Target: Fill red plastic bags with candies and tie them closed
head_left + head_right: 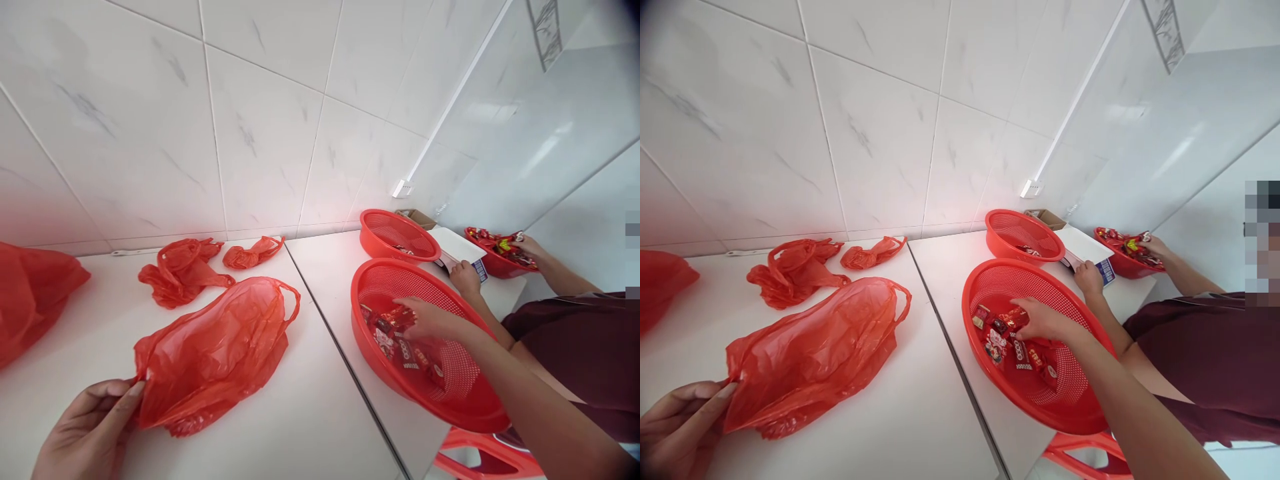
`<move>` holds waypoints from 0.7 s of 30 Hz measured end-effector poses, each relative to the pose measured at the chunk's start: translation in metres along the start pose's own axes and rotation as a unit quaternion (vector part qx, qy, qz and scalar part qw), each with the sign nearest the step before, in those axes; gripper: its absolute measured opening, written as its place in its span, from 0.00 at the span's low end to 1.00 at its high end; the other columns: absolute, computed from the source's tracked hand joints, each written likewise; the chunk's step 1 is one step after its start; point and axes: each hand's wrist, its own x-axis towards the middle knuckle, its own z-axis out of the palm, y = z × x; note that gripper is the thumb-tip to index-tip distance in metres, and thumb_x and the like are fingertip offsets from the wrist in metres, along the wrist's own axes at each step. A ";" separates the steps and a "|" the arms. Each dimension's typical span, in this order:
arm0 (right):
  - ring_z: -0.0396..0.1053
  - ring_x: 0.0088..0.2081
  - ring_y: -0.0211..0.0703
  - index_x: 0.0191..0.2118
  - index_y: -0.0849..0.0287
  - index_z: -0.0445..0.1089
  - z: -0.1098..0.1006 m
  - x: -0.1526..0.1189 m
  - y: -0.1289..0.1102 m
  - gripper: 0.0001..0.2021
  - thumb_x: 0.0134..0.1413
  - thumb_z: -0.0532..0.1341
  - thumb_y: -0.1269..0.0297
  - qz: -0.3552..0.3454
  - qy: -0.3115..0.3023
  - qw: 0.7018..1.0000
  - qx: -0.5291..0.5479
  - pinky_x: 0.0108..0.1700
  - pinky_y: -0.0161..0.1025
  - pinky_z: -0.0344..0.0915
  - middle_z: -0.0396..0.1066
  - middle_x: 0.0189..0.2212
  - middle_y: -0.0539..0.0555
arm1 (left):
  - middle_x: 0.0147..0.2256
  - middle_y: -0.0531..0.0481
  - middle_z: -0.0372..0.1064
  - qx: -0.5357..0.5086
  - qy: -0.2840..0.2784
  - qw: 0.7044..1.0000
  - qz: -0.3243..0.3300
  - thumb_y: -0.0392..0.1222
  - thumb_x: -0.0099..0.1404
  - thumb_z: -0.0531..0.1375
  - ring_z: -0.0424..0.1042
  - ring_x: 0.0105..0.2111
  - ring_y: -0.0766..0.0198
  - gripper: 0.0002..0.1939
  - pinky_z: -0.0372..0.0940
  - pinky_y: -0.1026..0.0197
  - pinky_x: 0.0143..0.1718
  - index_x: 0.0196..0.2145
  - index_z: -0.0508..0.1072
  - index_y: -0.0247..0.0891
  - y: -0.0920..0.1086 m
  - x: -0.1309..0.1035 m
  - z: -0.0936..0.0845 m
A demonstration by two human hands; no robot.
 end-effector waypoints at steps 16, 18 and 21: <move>0.72 0.36 0.45 0.36 0.56 0.71 0.019 0.003 -0.059 0.13 0.40 0.63 0.71 -0.031 -0.049 0.998 0.019 0.35 0.34 0.63 0.75 0.35 0.51 | 0.26 0.57 0.73 -0.003 -0.005 1.000 -0.023 0.43 0.35 0.74 0.72 0.25 0.69 0.21 0.69 0.73 0.26 0.26 0.71 0.40 0.006 -0.001 0.005; 0.71 0.38 0.47 0.38 0.56 0.70 0.013 0.005 -0.059 0.13 0.41 0.63 0.71 -0.020 -0.025 0.999 0.026 0.37 0.36 0.63 0.75 0.36 0.53 | 0.26 0.57 0.72 -0.009 -0.012 1.000 -0.023 0.44 0.36 0.74 0.72 0.25 0.69 0.21 0.69 0.73 0.26 0.27 0.70 0.40 0.007 -0.002 0.005; 0.71 0.40 0.49 0.40 0.58 0.70 0.007 0.013 -0.061 0.15 0.41 0.64 0.70 -0.006 0.001 0.999 0.036 0.40 0.38 0.63 0.74 0.37 0.54 | 0.26 0.57 0.72 -0.009 -0.017 1.000 -0.007 0.44 0.37 0.75 0.72 0.25 0.69 0.21 0.69 0.73 0.25 0.27 0.70 0.40 0.007 -0.001 0.003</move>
